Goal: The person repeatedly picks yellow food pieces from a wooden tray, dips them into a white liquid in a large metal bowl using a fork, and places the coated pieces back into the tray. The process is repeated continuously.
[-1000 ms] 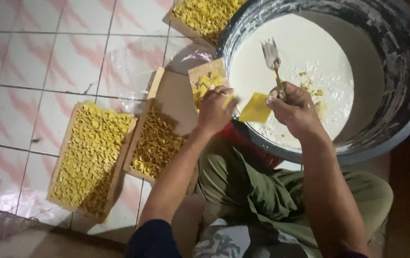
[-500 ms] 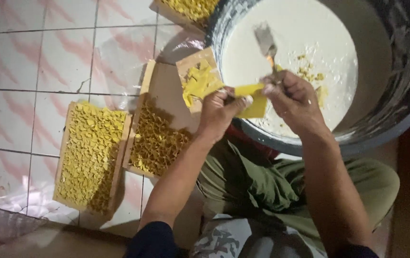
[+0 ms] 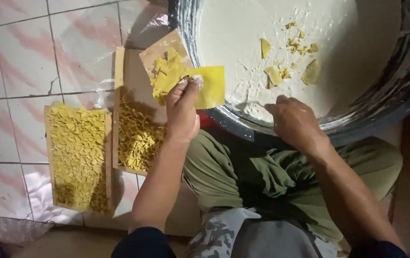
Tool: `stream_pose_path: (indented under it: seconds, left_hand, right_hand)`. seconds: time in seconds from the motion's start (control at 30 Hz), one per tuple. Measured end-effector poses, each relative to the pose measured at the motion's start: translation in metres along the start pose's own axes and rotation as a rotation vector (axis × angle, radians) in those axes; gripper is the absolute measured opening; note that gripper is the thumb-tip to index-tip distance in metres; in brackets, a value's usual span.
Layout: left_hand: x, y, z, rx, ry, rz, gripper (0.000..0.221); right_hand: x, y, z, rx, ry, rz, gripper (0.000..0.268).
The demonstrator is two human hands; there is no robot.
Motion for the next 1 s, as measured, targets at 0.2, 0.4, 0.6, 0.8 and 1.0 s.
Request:
stream_pose_path:
  seconds: [0.2, 0.4, 0.6, 0.8, 1.0]
  left_hand:
    - [0.008, -0.021, 0.02, 0.004, 0.063, 0.229, 0.022]
    - [0.007, -0.022, 0.024, 0.108, 0.112, 0.153, 0.025]
    - [0.012, -0.021, 0.044, 0.163, 0.309, 0.245, 0.033]
    - [0.026, -0.018, -0.001, -0.007, 0.224, 0.672, 0.051]
    - [0.034, -0.061, -0.049, 0.409, 0.313, 0.733, 0.039]
  right_hand:
    - [0.021, 0.009, 0.017, -0.01, -0.097, -0.006, 0.034]
    - [0.013, 0.035, -0.032, -0.245, -0.197, -0.121, 0.023]
    - [0.021, 0.033, 0.015, -0.79, -0.281, -0.123, 0.038]
    - [0.044, 0.055, 0.013, -1.199, -0.06, -0.06, 0.025]
    - [0.047, 0.021, 0.037, -1.341, 0.512, 0.247, 0.038]
Point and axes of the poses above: each hand's wrist, its own x-axis away from the middle knuckle, its own z-axis out of the back of the hand, y = z × x, the point moved 10 cm from there along -x, towards the middle knuckle, and after that the axes turned 5 degrees about -y, right-handed, at the moved point
